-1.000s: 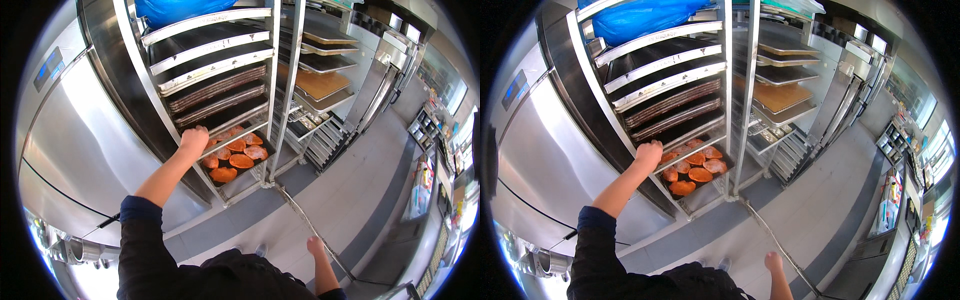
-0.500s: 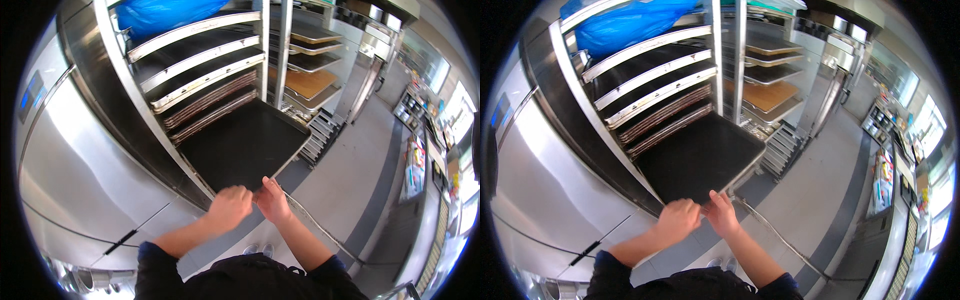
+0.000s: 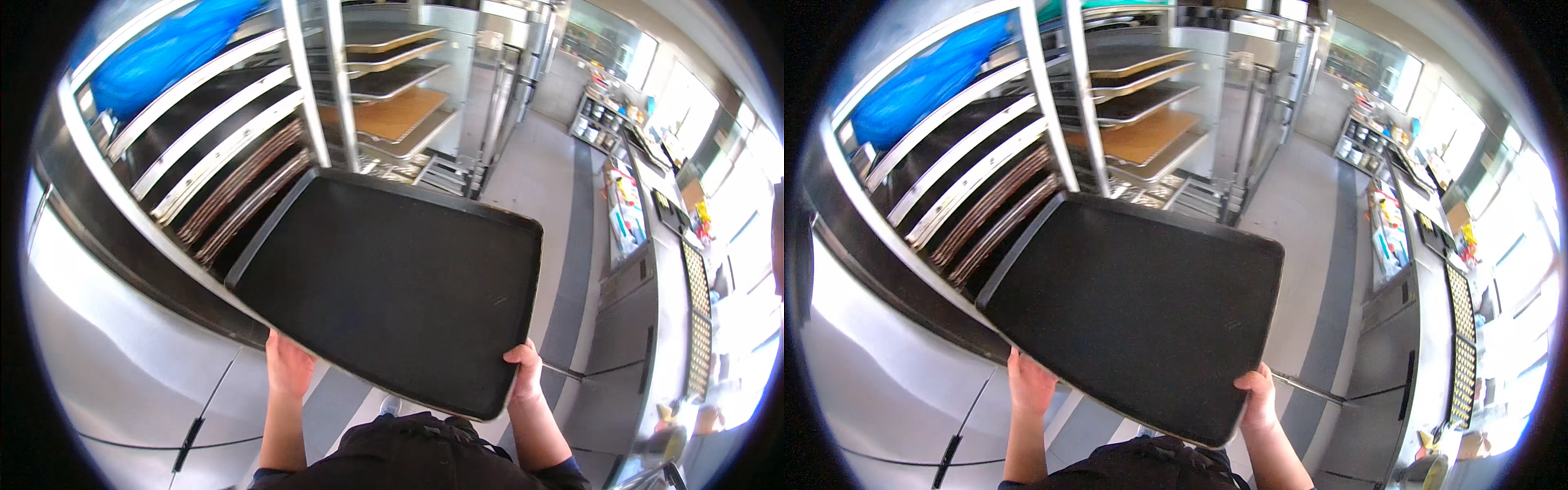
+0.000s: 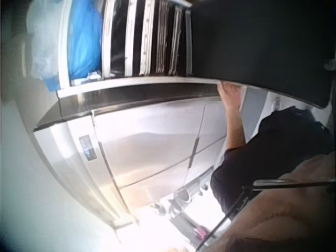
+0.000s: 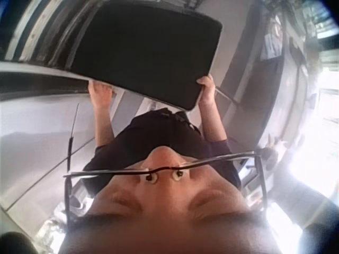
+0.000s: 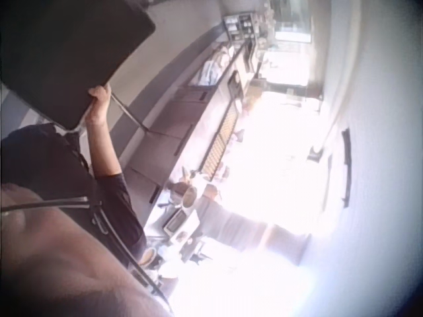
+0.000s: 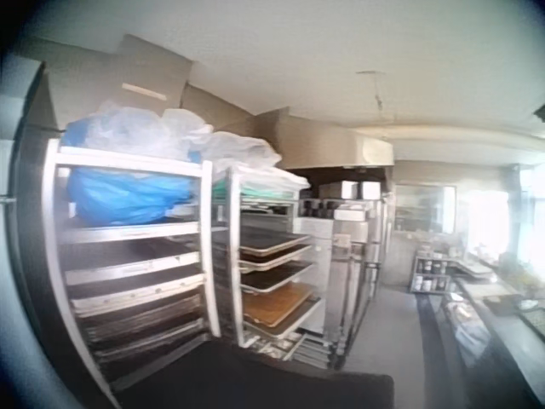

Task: The person pipes small dollops of dough onto baking sheets using a piping bag. They refill the bag from a bowl of dough and continue piping until the tray is filled, then move to a new tray and repeat the process.

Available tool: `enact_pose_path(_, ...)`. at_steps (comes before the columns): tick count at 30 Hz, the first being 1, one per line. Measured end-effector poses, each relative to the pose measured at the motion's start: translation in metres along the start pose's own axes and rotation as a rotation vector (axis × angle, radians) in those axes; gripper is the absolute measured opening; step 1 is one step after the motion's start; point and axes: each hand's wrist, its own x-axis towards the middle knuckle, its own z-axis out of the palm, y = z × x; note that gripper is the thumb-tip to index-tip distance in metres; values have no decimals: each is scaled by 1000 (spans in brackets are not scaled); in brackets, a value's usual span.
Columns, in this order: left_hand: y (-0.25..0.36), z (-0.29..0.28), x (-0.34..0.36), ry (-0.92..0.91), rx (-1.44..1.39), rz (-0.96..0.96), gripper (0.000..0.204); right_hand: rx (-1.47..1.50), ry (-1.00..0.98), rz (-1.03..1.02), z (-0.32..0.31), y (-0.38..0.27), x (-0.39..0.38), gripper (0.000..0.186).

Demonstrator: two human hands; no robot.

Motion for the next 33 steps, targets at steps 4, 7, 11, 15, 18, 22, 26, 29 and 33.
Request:
enact_pose_path(4,-65,67,-39,49,216,17,54,102,43,-62,-110,-49,-40,72)
enact_pose_path(7,-143,115,-67,91,206,-66,55,94,202,51,-218,-84,-78,67)
enact_pose_path(11,-269,190,-61,-20,334,-252,46,55,582,21,-359,-111,-124,39)
enact_pose_path(15,-393,256,-35,-70,487,-571,30,207,804,73,-473,-119,-173,25)
enact_pose_path(18,-495,307,-26,-170,515,-682,28,295,1000,10,-534,-122,-215,20)
enact_pose_path(22,-617,386,-12,-425,571,-803,24,424,1079,-85,-586,-141,-250,26)
enact_pose_path(26,-740,466,4,-594,616,-872,19,531,1086,-253,-633,-172,-253,34)
enact_pose_path(29,-835,518,19,-743,625,-964,17,385,1248,-383,-691,-191,-239,33)
enact_pose_path(33,-975,588,42,-828,641,-1066,14,37,1437,-325,-786,-216,-203,35)
